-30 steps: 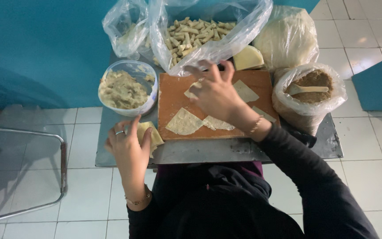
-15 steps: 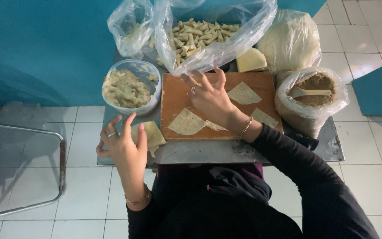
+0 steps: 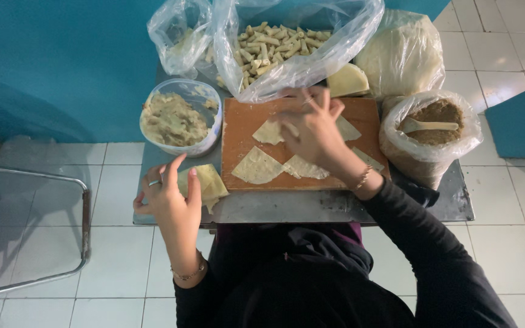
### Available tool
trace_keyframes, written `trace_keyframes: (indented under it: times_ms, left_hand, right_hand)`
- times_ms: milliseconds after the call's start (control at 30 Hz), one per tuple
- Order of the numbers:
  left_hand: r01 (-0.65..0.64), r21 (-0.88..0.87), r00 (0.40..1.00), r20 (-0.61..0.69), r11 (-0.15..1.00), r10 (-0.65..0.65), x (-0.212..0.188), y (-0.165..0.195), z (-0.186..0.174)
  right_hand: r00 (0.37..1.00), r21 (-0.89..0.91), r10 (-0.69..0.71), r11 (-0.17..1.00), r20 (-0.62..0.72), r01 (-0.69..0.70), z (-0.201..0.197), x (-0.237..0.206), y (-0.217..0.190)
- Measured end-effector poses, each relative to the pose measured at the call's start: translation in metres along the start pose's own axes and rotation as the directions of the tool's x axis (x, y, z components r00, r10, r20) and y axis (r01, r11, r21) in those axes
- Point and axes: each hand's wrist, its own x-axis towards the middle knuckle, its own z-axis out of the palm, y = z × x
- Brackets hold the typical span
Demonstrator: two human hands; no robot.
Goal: The person folds triangular pastry wrappers into cone shapes and places them on a wooden board, then spoons brown filling from a plastic bag into each wrapper and folds the pastry closed. Folded pastries accumulate on the board and on the table beside it.
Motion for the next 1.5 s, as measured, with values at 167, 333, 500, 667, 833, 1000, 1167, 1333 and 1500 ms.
trace_keyframes:
  times_ms: [167,333,500,667,833,1000,1167,1333,1500]
  left_hand:
    - [-0.092,-0.021,0.996,-0.009,0.996,0.092,0.002,0.0,-0.001]
    - [-0.266,-0.117,0.958,0.074,0.957,0.276,0.003,0.006,0.0]
    - [-0.399,-0.298,0.839,0.263,0.867,0.476,-0.006,0.032,0.007]
    - [-0.422,-0.516,0.62,0.435,0.745,0.653,-0.013,0.054,0.0]
    - [-0.465,-0.593,0.577,0.36,0.657,0.733,-0.014,0.067,-0.003]
    - [-0.409,-0.605,0.586,0.399,0.683,0.705,-0.014,0.066,-0.001]
    - [-0.434,-0.527,0.641,0.39,0.731,0.662,-0.012,0.062,0.01]
    - [-0.5,-0.398,0.737,0.271,0.769,0.619,-0.01,0.066,0.022]
    - [-0.466,-0.31,0.836,0.153,0.829,0.527,-0.002,0.081,0.035]
  right_hand:
    - [1.0,-0.155,-0.027,0.988,-0.006,0.025,-0.011,-0.01,0.003]
    - [0.989,-0.183,-0.138,0.972,0.052,0.145,-0.01,-0.007,-0.021]
    - [0.913,0.19,-0.398,0.906,0.085,0.377,0.019,0.044,-0.059]
    - [0.871,0.228,-0.448,0.886,0.201,0.403,0.056,0.077,-0.085]
    - [0.877,0.312,-0.446,0.871,0.178,0.379,0.07,0.082,-0.085]
    - [0.898,0.337,-0.414,0.875,0.148,0.348,0.068,0.081,-0.082]
    - [0.921,0.406,-0.359,0.872,0.152,0.273,0.042,0.07,-0.064]
    - [0.906,0.544,-0.4,0.795,0.137,0.269,0.0,0.032,-0.003]
    - [0.952,0.455,-0.306,0.852,0.031,0.259,0.007,0.007,0.043]
